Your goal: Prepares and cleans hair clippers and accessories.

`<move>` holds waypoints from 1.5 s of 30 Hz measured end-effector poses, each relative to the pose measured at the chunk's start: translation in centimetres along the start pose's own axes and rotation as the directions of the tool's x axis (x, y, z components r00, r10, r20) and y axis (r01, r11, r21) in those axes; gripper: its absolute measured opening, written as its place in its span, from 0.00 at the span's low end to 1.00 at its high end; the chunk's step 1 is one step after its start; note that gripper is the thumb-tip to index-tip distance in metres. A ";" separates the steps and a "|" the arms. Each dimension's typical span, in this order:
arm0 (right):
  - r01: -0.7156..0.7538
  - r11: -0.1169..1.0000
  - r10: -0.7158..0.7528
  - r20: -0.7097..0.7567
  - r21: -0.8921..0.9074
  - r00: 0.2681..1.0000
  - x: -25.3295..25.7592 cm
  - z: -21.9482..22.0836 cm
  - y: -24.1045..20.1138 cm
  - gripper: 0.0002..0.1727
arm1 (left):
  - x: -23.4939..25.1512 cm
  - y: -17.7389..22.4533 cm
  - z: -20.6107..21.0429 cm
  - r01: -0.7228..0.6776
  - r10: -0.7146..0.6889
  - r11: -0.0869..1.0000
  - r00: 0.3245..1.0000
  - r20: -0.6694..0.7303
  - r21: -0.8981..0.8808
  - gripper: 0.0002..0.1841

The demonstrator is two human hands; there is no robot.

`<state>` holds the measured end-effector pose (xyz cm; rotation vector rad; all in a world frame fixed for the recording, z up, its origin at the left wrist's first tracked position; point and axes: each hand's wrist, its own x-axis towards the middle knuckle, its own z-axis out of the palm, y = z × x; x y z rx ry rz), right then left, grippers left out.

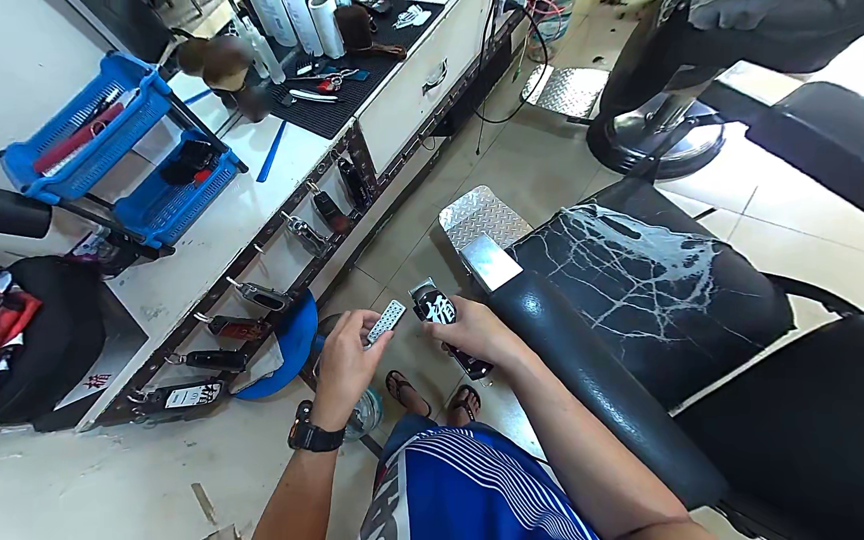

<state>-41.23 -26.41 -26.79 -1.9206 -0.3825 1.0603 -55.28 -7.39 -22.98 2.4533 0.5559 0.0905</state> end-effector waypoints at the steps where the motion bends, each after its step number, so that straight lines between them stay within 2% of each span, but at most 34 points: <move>1: 0.001 1.000 -0.002 0.020 0.020 1.000 -0.1 0.1 0.0 0.33 | 0.2 0.2 0.4 -0.010 0.009 0.999 1.000 -0.014 -0.041 0.17; 6: 0.006 0.999 -0.009 0.055 0.047 0.998 -0.3 0.9 -0.5 0.36 | 1.2 0.6 0.9 -0.019 0.024 0.999 0.980 -0.199 0.027 0.17; 9: 0.017 1.000 -0.017 0.047 0.008 0.999 -0.5 0.9 -0.5 0.37 | 1.5 1.0 0.5 -0.101 0.101 0.995 0.989 -0.107 0.006 0.15; 13: 0.023 1.000 -0.022 0.077 -0.007 0.997 -0.6 1.3 -0.6 0.37 | 2.7 1.3 0.1 -0.129 0.147 0.984 0.978 -0.146 0.125 0.15; 16: 0.023 1.000 -0.021 0.080 -0.021 0.997 -0.7 1.3 -0.8 0.37 | 3.4 1.8 -0.2 -0.194 0.198 0.974 0.980 -0.029 0.117 0.15; 19: 0.027 0.999 -0.023 0.089 -0.039 0.996 -0.6 1.5 -0.9 0.38 | 4.1 2.2 -0.5 -0.204 0.211 0.959 0.977 -0.018 0.196 0.15; 21: 0.032 0.999 -0.029 0.077 -0.044 0.997 -0.6 1.3 -1.0 0.40 | 4.6 2.6 -0.6 -0.261 0.266 0.944 0.964 0.003 0.201 0.15; 23: 0.037 0.999 -0.037 0.070 0.002 0.997 -0.6 1.4 -0.9 0.44 | 4.9 2.3 -0.8 -0.268 0.279 0.935 0.960 -0.016 0.233 0.14; 25: 0.060 0.980 -0.074 0.070 0.188 0.995 -0.4 1.5 -0.5 0.42 | 5.3 1.4 -1.8 -0.187 0.218 0.958 0.967 -0.130 0.217 0.15; 26: 0.081 0.932 -0.115 0.077 0.353 0.990 -0.4 1.4 -0.1 0.39 | 5.4 0.9 -2.4 -0.145 0.169 0.981 0.967 -0.191 0.131 0.16; 27: 0.104 0.836 -0.180 0.091 0.538 0.979 -0.2 1.3 0.7 0.35 | 5.3 0.6 -3.0 -0.117 0.113 0.993 0.967 -0.227 -0.005 0.16; 29: 0.088 0.608 -0.333 0.152 0.789 0.931 0.4 1.3 2.9 0.34 | 4.3 0.3 -3.4 -0.118 0.055 0.930 0.981 -0.187 -0.348 0.16; 31: -0.011 0.468 -0.428 0.237 0.884 0.872 0.9 1.5 4.8 0.38 | 2.9 0.6 -2.6 -0.169 0.147 0.806 0.986 -0.084 -0.568 0.15; 32: -0.075 0.416 -0.474 0.287 0.906 0.832 1.2 1.8 5.7 0.37 | 2.4 0.8 -1.8 -0.195 0.220 0.770 0.975 -0.035 -0.608 0.14; 34: -0.216 0.355 -0.564 0.392 0.910 0.727 1.4 2.4 6.9 0.38 | 2.0 1.0 -0.5 -0.255 0.312 0.801 0.950 0.013 -0.542 0.13; 36: -0.326 0.290 -0.640 0.435 0.900 0.634 1.4 3.1 7.3 0.46 | 2.5 0.8 0.0 -0.249 0.254 0.910 0.967 -0.029 -0.331 0.12; 37: -0.344 0.255 -0.670 0.422 0.904 0.611 1.5 3.5 7.3 0.50 | 2.7 0.5 -0.2 -0.217 0.203 0.948 0.976 -0.079 -0.235 0.12; 38: -0.346 0.230 -0.680 0.404 0.910 0.612 1.6 3.8 7.3 0.53 | 2.8 0.4 -0.4 -0.181 0.159 0.966 0.979 -0.128 -0.182 0.13; 40: -0.338 0.201 -0.659 0.382 0.919 0.648 1.7 4.0 7.0 0.53 | 2.5 1.2 -0.4 -0.178 0.143 0.960 0.975 -0.171 -0.217 0.15; 43: -0.363 0.173 -0.615 0.388 0.916 0.686 1.8 4.5 6.8 0.40 | 1.4 3.0 1.5 -0.282 0.275 0.907 0.959 -0.069 -0.313 0.15; 45: -0.374 0.159 -0.602 0.390 0.914 0.696 1.9 4.6 6.4 0.38 | 1.4 2.0 2.3 -0.285 0.285 0.924 0.958 -0.039 -0.254 0.14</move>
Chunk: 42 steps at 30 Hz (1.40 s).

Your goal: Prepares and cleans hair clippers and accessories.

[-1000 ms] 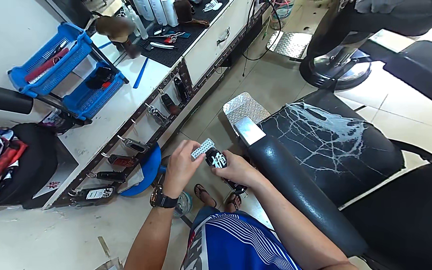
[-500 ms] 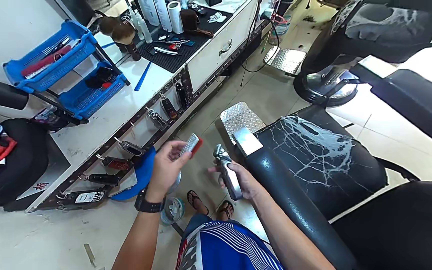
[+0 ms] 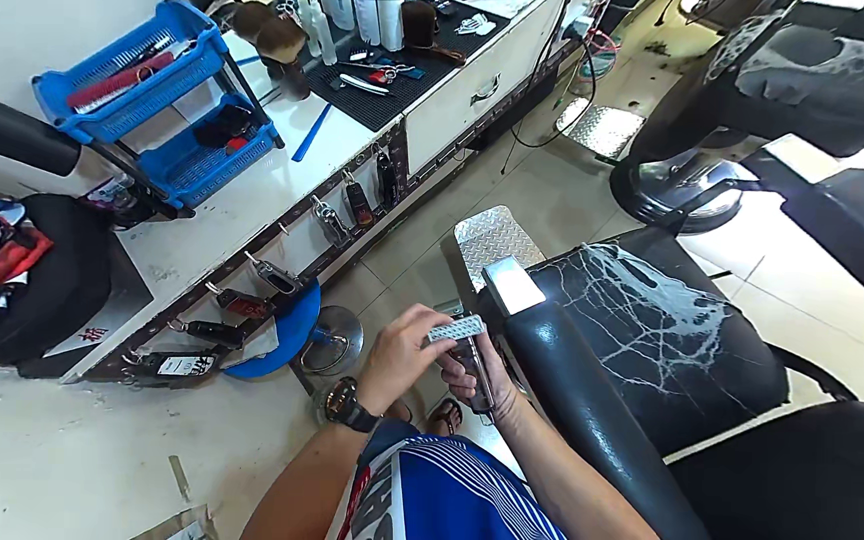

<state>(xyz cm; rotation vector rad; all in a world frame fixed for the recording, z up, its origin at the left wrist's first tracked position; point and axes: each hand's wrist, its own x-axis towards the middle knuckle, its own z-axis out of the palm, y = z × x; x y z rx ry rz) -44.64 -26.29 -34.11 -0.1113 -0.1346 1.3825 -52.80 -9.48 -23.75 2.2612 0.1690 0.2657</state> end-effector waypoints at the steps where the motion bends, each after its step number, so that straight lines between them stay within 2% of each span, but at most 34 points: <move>1: 0.012 1.000 -0.012 -0.006 0.007 1.000 0.1 -0.1 -0.1 0.40 | -0.2 -1.1 -0.4 0.032 -0.031 0.998 0.999 -0.019 0.056 0.13; 4: 0.037 0.998 -0.039 -0.057 -0.045 0.998 -0.1 -0.7 -0.5 0.54 | -1.3 -3.6 -2.0 0.201 -0.192 0.961 0.979 -0.066 0.191 0.14; 6: 0.009 0.998 -0.015 -0.086 -0.059 0.996 -0.1 -0.8 -0.4 0.51 | -1.4 -2.4 -1.8 0.204 -0.197 0.974 0.977 -0.080 0.102 0.15; 8: -0.037 0.998 0.031 -0.102 -0.055 0.994 -0.1 -0.5 0.0 0.42 | -1.3 -0.2 -0.5 0.145 -0.144 0.988 0.989 0.010 -0.052 0.14; 9: -0.055 0.996 0.047 -0.099 -0.075 0.994 0.0 -0.3 0.1 0.41 | -1.1 0.2 -0.2 0.142 -0.137 0.986 0.989 0.061 -0.087 0.14; 11: -0.073 0.992 0.066 -0.074 -0.106 0.995 0.3 -0.1 -0.1 0.43 | -1.0 -0.9 -0.7 0.182 -0.181 0.983 0.983 0.036 -0.019 0.13; 14: -0.052 0.992 0.048 -0.041 -0.111 0.998 -0.1 -0.8 -0.4 0.54 | -1.2 -2.4 -2.0 0.243 -0.233 0.961 0.969 -0.087 0.129 0.12; 16: -0.071 0.995 0.069 -0.034 -0.072 0.997 -0.3 -1.0 -0.4 0.48 | -1.4 -0.8 -1.6 0.190 -0.188 0.980 0.982 -0.033 0.057 0.13; 18: -0.121 0.991 0.119 -0.039 -0.055 0.992 -0.4 -0.8 -0.3 0.43 | -1.6 0.4 -0.4 0.131 -0.121 0.987 0.986 0.113 -0.089 0.14; 20: -0.138 0.989 0.139 0.012 -0.055 0.990 -0.4 -0.8 -0.5 0.42 | -1.4 -0.7 -0.3 0.114 -0.105 0.989 0.989 0.106 -0.090 0.13; 22: -0.108 0.992 0.112 0.064 -0.058 0.992 -0.8 -1.2 -0.6 0.50 | -1.0 -2.2 -1.5 0.120 -0.120 0.993 0.993 -0.007 0.006 0.12; 24: -0.097 0.992 0.103 0.073 -0.086 0.992 -1.4 -1.4 -0.9 0.55 | -0.7 -1.6 -2.2 0.113 -0.108 0.992 0.991 -0.076 0.061 0.12; 27: -0.124 0.989 0.132 0.099 -0.085 0.986 -2.3 -1.4 -1.1 0.45 | -0.3 0.7 -2.0 -0.041 0.042 0.999 0.996 0.073 -0.014 0.12; 28: -0.136 0.987 0.146 0.113 -0.090 0.983 -2.4 -1.3 -1.1 0.45 | 0.1 0.6 -2.0 -0.090 0.089 0.996 0.988 0.125 0.000 0.12; 29: -0.140 0.984 0.154 0.124 -0.110 0.980 -2.5 -1.0 -1.2 0.49 | 0.5 0.2 -2.3 -0.122 0.115 0.992 0.983 0.140 0.041 0.12; 32: -0.146 0.977 0.169 0.145 -0.156 0.975 -3.0 -0.8 -1.3 0.55 | 1.7 -0.5 -3.8 -0.093 0.079 0.986 0.992 0.100 0.142 0.12; 35: -0.149 0.974 0.179 0.179 -0.170 0.967 -3.7 -0.5 -1.2 0.54 | 2.4 0.9 -3.9 -0.126 0.125 0.992 0.960 0.251 -0.015 0.11; 36: -0.152 0.975 0.182 0.186 -0.164 0.966 -3.8 -0.5 -1.1 0.53 | 2.6 1.3 -4.0 -0.142 0.140 0.990 0.950 0.280 -0.013 0.10; 39: -0.155 0.978 0.179 0.193 -0.137 0.965 -4.1 -0.6 -0.7 0.54 | 3.2 2.1 -5.0 -0.145 0.115 0.979 0.972 0.204 0.140 0.09; 40: -0.148 0.980 0.172 0.198 -0.134 0.965 -4.0 -0.6 -0.7 0.54 | 3.5 2.4 -5.1 -0.140 0.112 0.983 0.972 0.207 0.123 0.09; 42: -0.140 0.981 0.165 0.200 -0.135 0.966 -4.0 -0.5 -0.6 0.54 | 3.7 2.7 -4.7 -0.135 0.134 0.991 0.942 0.309 -0.020 0.10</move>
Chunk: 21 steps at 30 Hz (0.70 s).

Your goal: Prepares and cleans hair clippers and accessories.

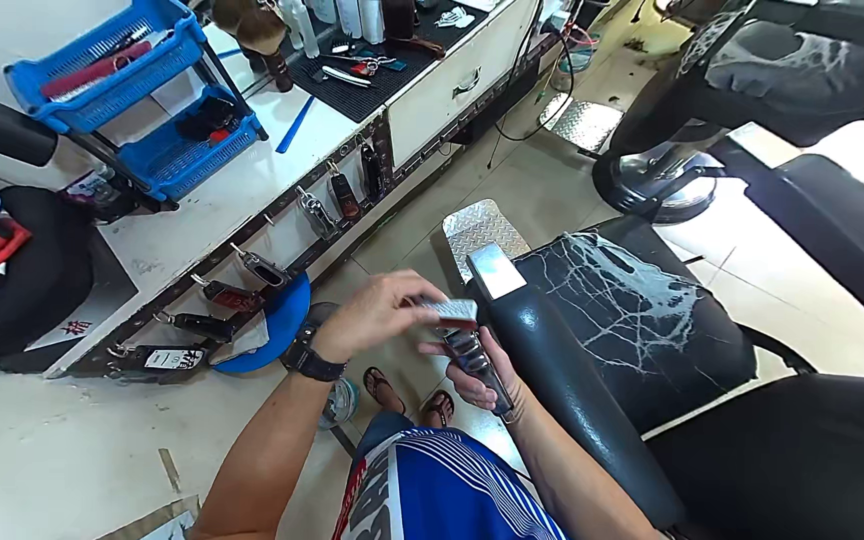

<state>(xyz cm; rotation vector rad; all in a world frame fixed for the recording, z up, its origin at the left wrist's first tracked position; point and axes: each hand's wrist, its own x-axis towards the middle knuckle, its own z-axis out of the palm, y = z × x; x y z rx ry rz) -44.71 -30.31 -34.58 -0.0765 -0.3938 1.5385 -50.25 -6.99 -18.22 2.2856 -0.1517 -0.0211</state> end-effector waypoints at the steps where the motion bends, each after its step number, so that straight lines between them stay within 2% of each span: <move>1: -0.006 1.000 0.006 0.003 -0.008 1.000 0.0 0.2 0.0 0.53 | 0.2 -0.1 0.3 -0.002 0.003 1.000 0.999 0.033 -0.006 0.09; 2: -0.019 0.999 0.019 0.001 -0.026 1.000 0.2 0.4 0.0 0.53 | 0.2 -0.5 0.2 0.013 -0.014 0.999 1.000 0.013 0.040 0.09; 4: -0.058 0.997 0.057 -0.019 -0.059 0.998 0.5 0.7 0.0 0.53 | -0.8 -1.5 -1.1 0.114 -0.093 0.983 0.985 -0.145 0.145 0.09; 6: -0.094 0.994 0.093 -0.015 -0.051 0.996 1.1 0.8 -0.3 0.55 | -2.4 -3.1 -3.3 0.216 -0.163 0.966 0.935 -0.315 0.141 0.11; 8: -0.100 0.994 0.102 0.032 -0.037 0.994 1.9 0.8 -0.4 0.56 | -4.4 -4.8 -5.8 0.293 -0.240 0.953 0.886 -0.397 0.077 0.13; 10: -0.070 0.996 0.074 0.062 -0.058 0.995 2.5 1.4 -0.6 0.56 | -6.2 -4.9 -7.2 0.305 -0.309 0.949 0.858 -0.411 -0.079 0.14; 12: -0.051 0.996 0.058 0.100 -0.075 0.993 4.0 1.5 -1.0 0.55 | -7.3 -4.2 -7.8 0.237 -0.308 0.947 0.862 -0.402 -0.216 0.13; 16: -0.078 0.993 0.088 0.118 -0.087 0.989 7.4 0.6 -1.9 0.53 | -6.4 -3.4 -6.6 -0.048 -0.048 0.939 0.963 -0.267 -0.342 0.12; 17: -0.090 0.992 0.100 0.111 -0.093 0.989 8.2 0.4 -1.9 0.53 | -5.8 -3.6 -6.4 -0.059 -0.009 0.946 0.978 -0.211 -0.317 0.12; 19: -0.105 0.990 0.113 0.088 -0.098 0.990 9.2 0.1 -1.8 0.54 | -4.6 -5.0 -6.7 0.025 -0.053 0.989 0.980 -0.190 -0.148 0.12; 21: -0.109 0.988 0.113 0.033 -0.108 0.993 9.8 0.1 -1.8 0.57 | -4.5 -7.4 -8.3 0.129 -0.123 0.992 0.938 -0.325 -0.004 0.11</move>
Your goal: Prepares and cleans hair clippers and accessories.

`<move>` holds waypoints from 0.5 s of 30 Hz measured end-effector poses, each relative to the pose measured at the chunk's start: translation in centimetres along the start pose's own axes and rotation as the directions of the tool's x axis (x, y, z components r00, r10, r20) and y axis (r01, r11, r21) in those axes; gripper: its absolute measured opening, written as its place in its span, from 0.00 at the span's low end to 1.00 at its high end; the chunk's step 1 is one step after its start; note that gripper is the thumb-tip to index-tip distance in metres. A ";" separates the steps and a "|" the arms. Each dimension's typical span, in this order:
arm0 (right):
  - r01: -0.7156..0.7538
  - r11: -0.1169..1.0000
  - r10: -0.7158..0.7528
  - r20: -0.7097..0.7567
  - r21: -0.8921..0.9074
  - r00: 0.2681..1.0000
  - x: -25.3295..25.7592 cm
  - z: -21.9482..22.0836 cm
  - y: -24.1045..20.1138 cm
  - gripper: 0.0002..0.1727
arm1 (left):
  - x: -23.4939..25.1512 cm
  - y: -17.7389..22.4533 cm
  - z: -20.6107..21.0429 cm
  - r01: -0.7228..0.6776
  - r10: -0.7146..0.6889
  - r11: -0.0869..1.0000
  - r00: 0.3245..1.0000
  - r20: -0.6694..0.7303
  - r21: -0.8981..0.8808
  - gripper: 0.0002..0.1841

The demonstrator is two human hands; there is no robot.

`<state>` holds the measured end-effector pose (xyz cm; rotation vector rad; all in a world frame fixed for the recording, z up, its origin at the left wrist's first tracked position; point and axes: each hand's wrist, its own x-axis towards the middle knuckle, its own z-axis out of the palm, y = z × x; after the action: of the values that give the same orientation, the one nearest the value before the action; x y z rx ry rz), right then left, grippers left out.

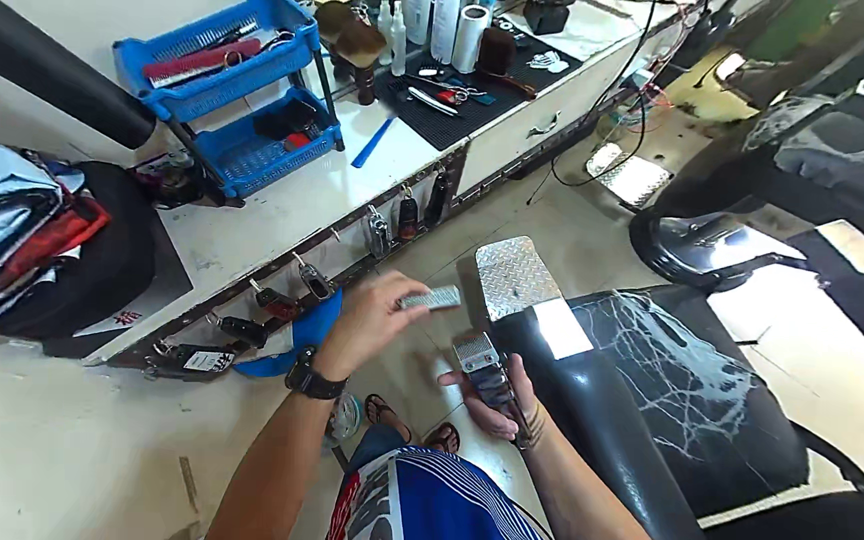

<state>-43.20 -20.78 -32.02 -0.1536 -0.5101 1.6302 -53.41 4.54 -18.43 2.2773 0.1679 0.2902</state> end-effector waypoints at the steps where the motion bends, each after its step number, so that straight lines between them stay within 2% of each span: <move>1: -0.005 1.000 0.005 -0.043 -0.009 0.999 0.4 0.1 -0.3 0.59 | 0.3 -1.1 -1.4 0.028 -0.025 0.999 0.995 -0.097 0.027 0.12; 4: 0.005 0.998 -0.019 -0.228 -0.065 0.973 3.2 0.8 -1.4 0.56 | -0.7 -4.1 -7.8 0.086 -0.085 0.996 0.946 -0.313 -0.011 0.15; 6: 0.032 0.981 -0.109 -0.410 -0.190 0.906 5.7 1.3 -2.2 0.52 | -1.8 -6.1 -12.0 0.136 -0.125 0.991 0.905 -0.407 -0.003 0.18; 8: 0.161 0.946 -0.282 -0.478 -0.280 0.832 8.7 0.9 -2.9 0.49 | -2.6 -9.1 -15.2 0.175 -0.156 0.985 0.859 -0.487 -0.007 0.20; 10: 0.363 0.888 -0.457 -0.455 -0.281 0.764 11.8 0.1 -3.5 0.40 | -3.1 -12.6 -16.9 0.231 -0.223 0.972 0.812 -0.539 -0.054 0.20; 12: 0.527 0.825 -0.550 -0.508 -0.205 0.663 15.3 0.4 -4.4 0.28 | -3.1 -15.4 -17.5 0.312 -0.331 0.941 0.763 -0.556 -0.133 0.19; 14: 0.621 0.757 -0.591 -0.621 -0.205 0.515 19.0 0.7 -5.5 0.17 | -2.9 -17.8 -17.5 0.356 -0.408 0.912 0.725 -0.555 -0.205 0.19; 15: 0.649 0.728 -0.608 -0.644 -0.220 0.464 20.8 0.5 -6.0 0.13 | -2.9 -18.8 -17.4 0.361 -0.423 0.905 0.714 -0.557 -0.225 0.19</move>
<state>-40.70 -0.49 -24.99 -0.4522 0.0856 0.7339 -61.30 28.83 -21.89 1.9123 0.9371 0.7653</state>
